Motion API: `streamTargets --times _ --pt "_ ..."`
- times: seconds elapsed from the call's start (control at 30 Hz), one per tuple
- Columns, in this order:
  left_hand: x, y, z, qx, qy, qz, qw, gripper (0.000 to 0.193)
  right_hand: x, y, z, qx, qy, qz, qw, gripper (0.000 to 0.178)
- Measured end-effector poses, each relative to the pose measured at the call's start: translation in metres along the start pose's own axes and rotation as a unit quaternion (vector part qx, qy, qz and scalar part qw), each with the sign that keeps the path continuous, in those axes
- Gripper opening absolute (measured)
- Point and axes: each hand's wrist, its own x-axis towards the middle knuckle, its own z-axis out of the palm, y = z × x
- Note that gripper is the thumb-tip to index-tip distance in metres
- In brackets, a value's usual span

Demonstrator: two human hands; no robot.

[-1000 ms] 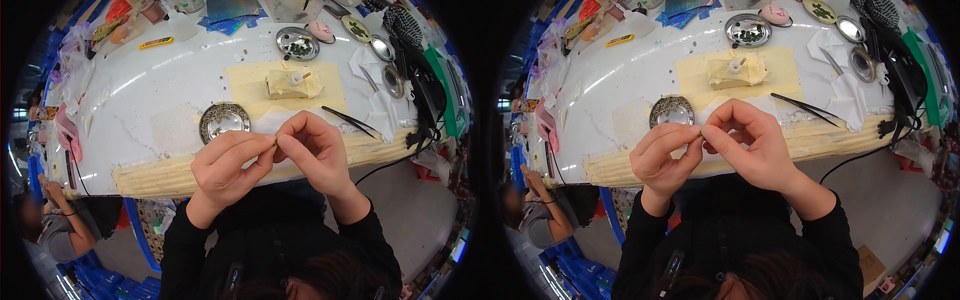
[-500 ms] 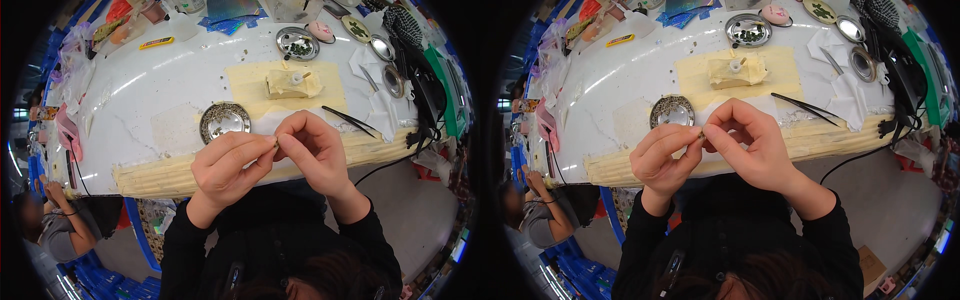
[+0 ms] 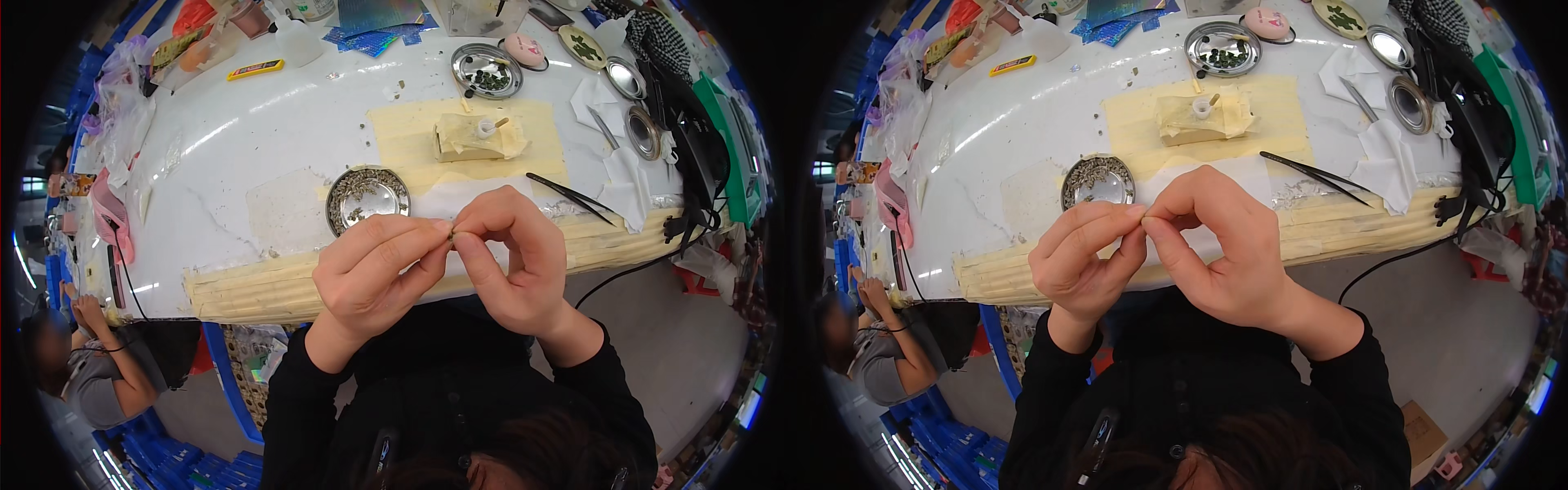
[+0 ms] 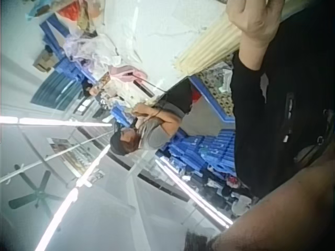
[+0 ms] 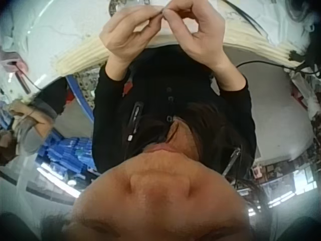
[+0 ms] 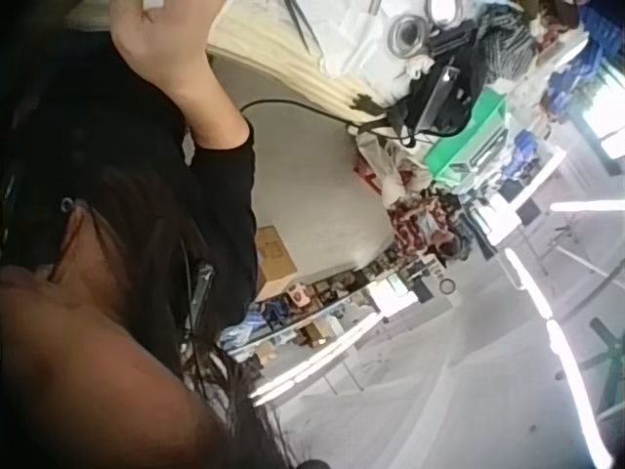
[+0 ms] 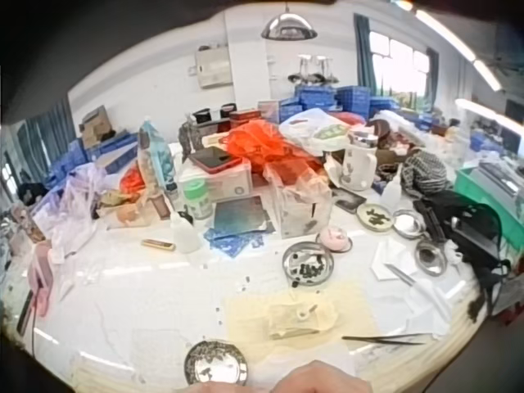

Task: Assembling tiny components using tweezers at a workshop station.

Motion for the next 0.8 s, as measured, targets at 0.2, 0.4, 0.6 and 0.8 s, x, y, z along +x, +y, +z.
streamTargets --times 0.2,0.4,0.6,0.8 --pt "0.0020 -0.0002 -0.0020 -0.006 -0.009 0.000 1.000 0.026 0.0013 0.0003 -0.0006 0.078 0.004 0.061 0.995 0.005" --pt "0.0006 -0.0008 -0.0015 -0.008 -0.007 -0.004 1.000 0.027 0.0021 0.0036 0.0001 -0.014 0.008 -0.015 1.000 0.004" --pt "0.0019 -0.0007 -0.0030 -0.008 -0.011 -0.008 1.000 0.027 0.0024 0.0025 0.0008 -0.022 0.004 -0.045 0.999 0.004" --pt "0.0019 -0.0007 -0.0044 -0.023 -0.019 -0.017 0.999 0.026 0.0020 0.0043 0.0010 0.081 0.004 0.055 0.995 0.004"
